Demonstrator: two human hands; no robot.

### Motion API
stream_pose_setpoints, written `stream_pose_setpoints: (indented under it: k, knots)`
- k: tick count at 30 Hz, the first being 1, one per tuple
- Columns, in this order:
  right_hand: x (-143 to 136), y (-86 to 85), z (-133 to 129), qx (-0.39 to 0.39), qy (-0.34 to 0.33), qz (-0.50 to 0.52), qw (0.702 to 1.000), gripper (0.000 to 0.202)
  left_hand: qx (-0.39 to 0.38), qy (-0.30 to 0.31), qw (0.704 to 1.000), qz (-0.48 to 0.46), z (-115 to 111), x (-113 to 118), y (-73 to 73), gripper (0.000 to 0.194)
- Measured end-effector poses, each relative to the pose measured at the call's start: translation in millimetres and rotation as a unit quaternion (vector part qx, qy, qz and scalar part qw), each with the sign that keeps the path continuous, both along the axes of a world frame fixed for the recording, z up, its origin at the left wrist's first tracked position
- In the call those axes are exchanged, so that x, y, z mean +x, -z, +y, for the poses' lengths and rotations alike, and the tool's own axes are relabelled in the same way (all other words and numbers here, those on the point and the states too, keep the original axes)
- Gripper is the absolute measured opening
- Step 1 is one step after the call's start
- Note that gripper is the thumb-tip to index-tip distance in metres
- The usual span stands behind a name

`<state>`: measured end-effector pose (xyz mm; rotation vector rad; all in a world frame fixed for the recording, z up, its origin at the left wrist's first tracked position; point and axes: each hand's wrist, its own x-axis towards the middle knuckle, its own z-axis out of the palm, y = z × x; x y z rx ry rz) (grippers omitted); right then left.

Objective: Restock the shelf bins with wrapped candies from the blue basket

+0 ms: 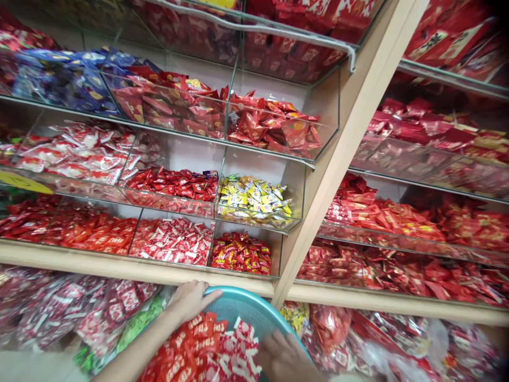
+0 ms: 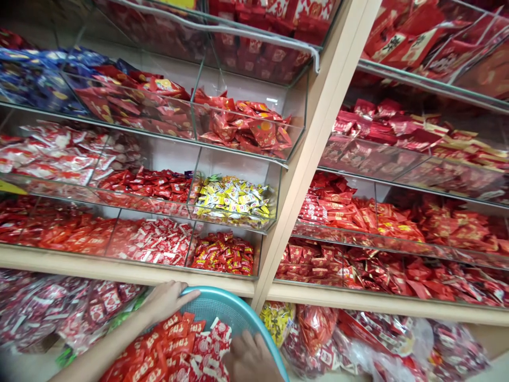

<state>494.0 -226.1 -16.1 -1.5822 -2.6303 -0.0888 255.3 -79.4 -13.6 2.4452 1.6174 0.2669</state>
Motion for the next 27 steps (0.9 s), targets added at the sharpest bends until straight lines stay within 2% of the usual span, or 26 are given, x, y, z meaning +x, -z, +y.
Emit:
stream_pose_setpoints:
  k: [1,2,4,6,8,10,14,20,27]
  knots:
    - [-4.1,-21.5,11.5,-0.031,-0.01,0.018,0.999,0.022,0.001,0.0,1.0,0.0,0.1,0.2,0.3,0.065]
    - [-8.5,-41.2,24.3,-0.03,0.023,0.059,0.998,0.035,0.0,-0.001,1.0,0.0,0.1,0.2,0.9,0.066]
    - [-17.4,-70.8,53.6,0.0,0.073,0.114,0.991,0.033,-0.002,-0.007,1.0,-0.004,0.2,0.0,2.1,0.068]
    - [-24.7,-84.5,85.2,0.036,0.143,0.106,0.983,0.022,-0.002,-0.01,1.0,-0.007,0.1,-0.6,3.0,0.069]
    - [-29.7,-84.7,115.4,0.073,0.195,0.092,0.974,0.021,0.0,-0.008,1.0,-0.008,-0.2,-1.3,3.0,0.069]
    - [-32.8,-77.5,140.3,0.095,0.233,0.075,0.965,0.023,-0.002,-0.005,1.0,-0.007,-0.4,-1.8,2.1,0.068]
    - [-37.2,-61.9,168.6,0.114,0.277,0.058,0.952,0.03,-0.005,0.001,1.0,-0.007,0.2,-1.9,0.6,0.067]
    - [-42.6,-54.2,177.3,0.108,0.294,0.054,0.948,0.028,0.005,0.002,1.0,0.001,0.7,-2.0,2.7,0.067]
    - [-40.4,-58.8,170.2,0.082,0.299,0.065,0.948,0.028,-0.003,0.001,1.0,-0.005,1.5,-1.9,3.9,0.067]
